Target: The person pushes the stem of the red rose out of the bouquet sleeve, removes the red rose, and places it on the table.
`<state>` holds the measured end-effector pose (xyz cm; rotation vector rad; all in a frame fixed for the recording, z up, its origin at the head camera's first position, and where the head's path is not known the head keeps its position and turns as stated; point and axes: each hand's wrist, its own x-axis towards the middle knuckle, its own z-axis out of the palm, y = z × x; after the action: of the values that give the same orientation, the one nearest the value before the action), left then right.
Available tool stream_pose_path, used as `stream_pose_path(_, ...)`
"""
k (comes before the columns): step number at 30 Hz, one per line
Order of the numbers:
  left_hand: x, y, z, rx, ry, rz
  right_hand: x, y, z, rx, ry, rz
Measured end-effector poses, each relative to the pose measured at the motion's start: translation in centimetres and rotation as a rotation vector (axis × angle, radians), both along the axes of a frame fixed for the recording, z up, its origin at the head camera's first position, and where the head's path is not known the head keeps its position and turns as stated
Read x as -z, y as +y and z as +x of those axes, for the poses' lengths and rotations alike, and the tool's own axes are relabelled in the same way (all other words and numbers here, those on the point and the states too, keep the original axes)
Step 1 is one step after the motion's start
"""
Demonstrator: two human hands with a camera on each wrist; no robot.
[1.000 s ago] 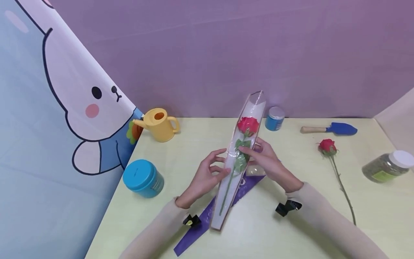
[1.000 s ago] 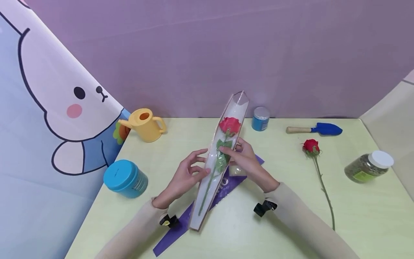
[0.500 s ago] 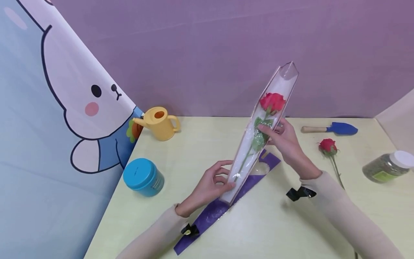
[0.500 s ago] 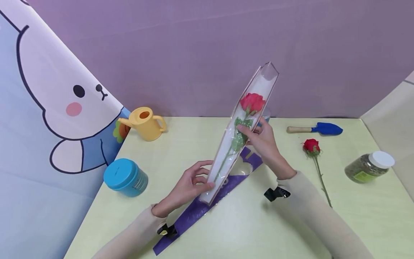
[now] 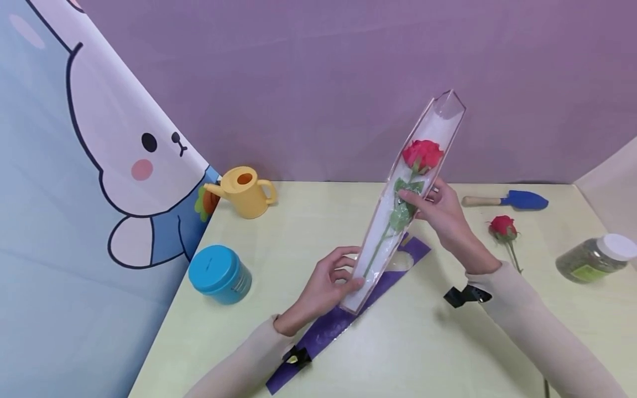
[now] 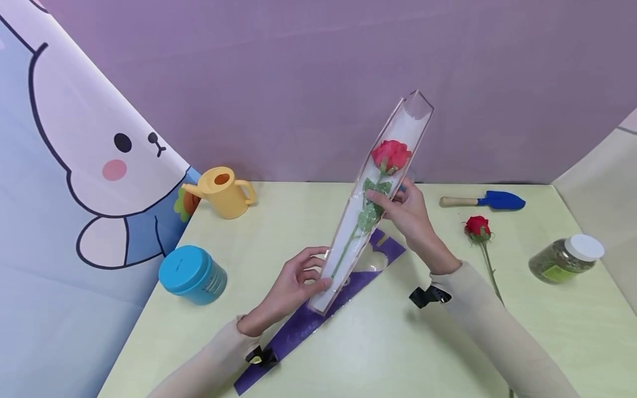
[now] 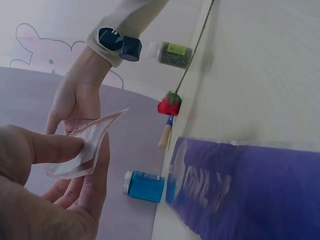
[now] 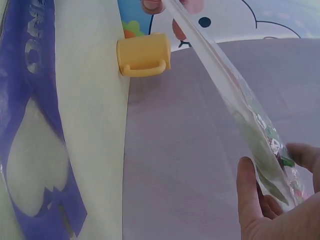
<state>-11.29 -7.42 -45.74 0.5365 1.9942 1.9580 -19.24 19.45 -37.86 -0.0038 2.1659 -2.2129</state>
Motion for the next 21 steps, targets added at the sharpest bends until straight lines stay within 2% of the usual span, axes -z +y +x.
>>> stream_pose_path(11, 0.74, -0.1, 0.41, 0.001, 0.037, -0.021, -0.27, 0.47, 0.07, 0.027, -0.047, -0.042)
stream_pose_path(21, 0.93, 0.15, 0.51, -0.017, 0.001, -0.011, 0.32, 0.71, 0.15, 0.035, -0.047, -0.034)
